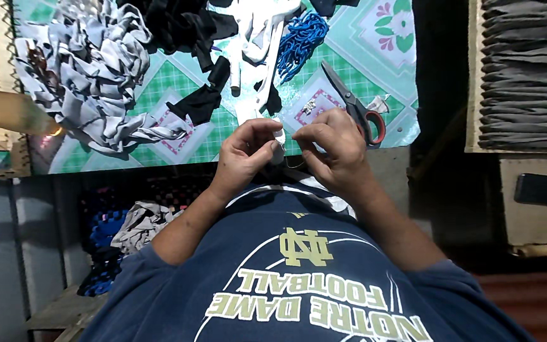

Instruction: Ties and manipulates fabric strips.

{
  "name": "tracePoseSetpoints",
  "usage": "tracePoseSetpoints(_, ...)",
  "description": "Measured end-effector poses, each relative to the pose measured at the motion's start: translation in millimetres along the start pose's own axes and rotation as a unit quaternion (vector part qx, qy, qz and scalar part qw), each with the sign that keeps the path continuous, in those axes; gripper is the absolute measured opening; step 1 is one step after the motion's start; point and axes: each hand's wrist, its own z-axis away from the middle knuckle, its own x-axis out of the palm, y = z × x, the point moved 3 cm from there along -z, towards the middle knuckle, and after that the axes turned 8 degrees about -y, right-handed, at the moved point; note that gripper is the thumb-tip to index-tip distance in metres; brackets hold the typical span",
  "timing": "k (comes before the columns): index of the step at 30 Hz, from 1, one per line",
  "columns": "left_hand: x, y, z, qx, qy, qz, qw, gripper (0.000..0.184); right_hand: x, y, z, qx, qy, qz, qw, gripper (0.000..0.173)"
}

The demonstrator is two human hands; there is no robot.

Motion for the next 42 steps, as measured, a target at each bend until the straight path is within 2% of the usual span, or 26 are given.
tracePoseSetpoints(13,-0.2,0.7,1.4,-0.029,-0.013,0.032,0.999,0.023,0.9,4.7,0.3,0.005,-0.007,-0.085,0.996,0.016)
tracePoseSetpoints(42,-1.5,1.4,0.3,-0.040,-0.011,0.056,0.998,0.016,2.2,1.8,-1.2,-0.007,-0.021,-0.062,0.998,0.015)
